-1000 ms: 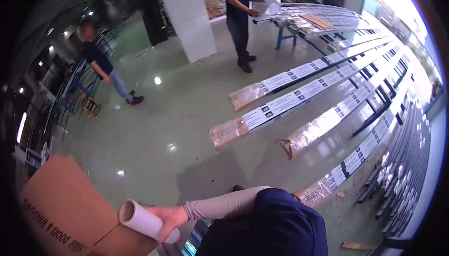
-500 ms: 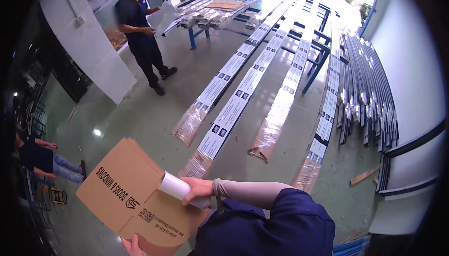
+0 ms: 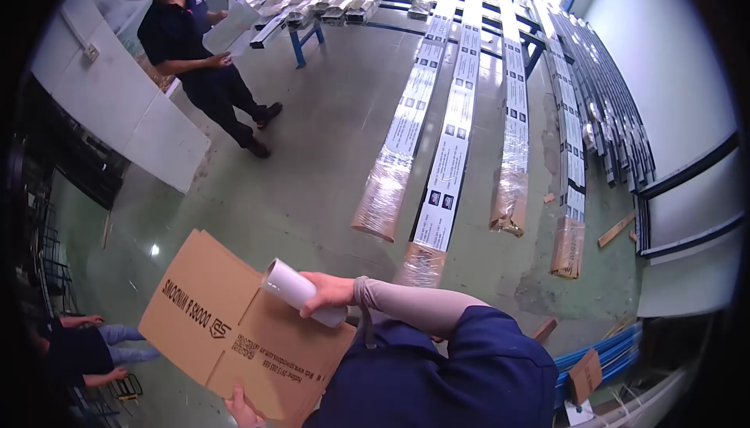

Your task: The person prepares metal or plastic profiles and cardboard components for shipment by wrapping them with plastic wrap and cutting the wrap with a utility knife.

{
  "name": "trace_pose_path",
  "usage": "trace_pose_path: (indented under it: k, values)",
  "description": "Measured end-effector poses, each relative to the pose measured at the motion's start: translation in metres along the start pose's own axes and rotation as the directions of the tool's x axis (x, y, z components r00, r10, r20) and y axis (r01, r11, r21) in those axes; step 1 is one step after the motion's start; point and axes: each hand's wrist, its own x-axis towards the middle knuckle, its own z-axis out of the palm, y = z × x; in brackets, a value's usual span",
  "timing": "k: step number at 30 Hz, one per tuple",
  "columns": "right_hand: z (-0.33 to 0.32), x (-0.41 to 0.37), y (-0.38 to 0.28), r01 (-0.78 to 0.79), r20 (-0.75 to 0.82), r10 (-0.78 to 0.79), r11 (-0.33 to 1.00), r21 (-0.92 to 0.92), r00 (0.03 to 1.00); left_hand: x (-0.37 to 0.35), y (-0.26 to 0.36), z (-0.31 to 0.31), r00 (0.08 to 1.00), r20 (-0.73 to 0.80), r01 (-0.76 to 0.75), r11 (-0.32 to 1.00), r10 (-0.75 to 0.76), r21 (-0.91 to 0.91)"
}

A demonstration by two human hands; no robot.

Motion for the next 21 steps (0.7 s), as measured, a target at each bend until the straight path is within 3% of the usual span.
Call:
trace_pose_path:
  k: [3,5,8,11,13,18,21]
  values:
    - [0.002,0.010,0.003,0.051,-0.365,-0.038,0.998,0.025,0.930,0.059,0.042,0.019,0.989,0.115,-0.088,0.996,0.089,-0.013]
    - [-0.003,0.013,0.015,0.050,-0.613,0.008,0.996,0.078,0.790,0.118,0.041,0.025,0.966,0.167,-0.216,0.970,0.196,0.113]
    - [-0.011,0.007,0.043,0.133,-0.845,0.106,0.970,0.205,0.524,0.180,0.061,0.056,0.958,0.183,-0.277,0.880,0.222,0.386]
    - [-0.022,0.002,0.058,0.320,-0.918,0.159,0.904,0.284,0.364,0.242,0.066,0.081,0.912,0.286,-0.398,0.801,0.294,0.447]
    - [-0.033,0.000,0.060,0.343,-0.966,0.124,0.918,0.199,0.227,0.278,0.072,0.095,0.900,0.338,-0.420,0.758,0.276,0.500]
    - [-0.095,0.001,0.036,0.032,-0.954,-0.227,0.971,-0.238,-0.194,0.316,0.108,0.132,0.857,0.412,-0.503,0.668,0.308,0.548]
    - [-0.155,0.008,0.017,-0.157,-0.837,-0.423,0.906,-0.393,-0.347,0.351,0.114,0.137,0.862,0.391,-0.501,0.658,0.323,0.562]
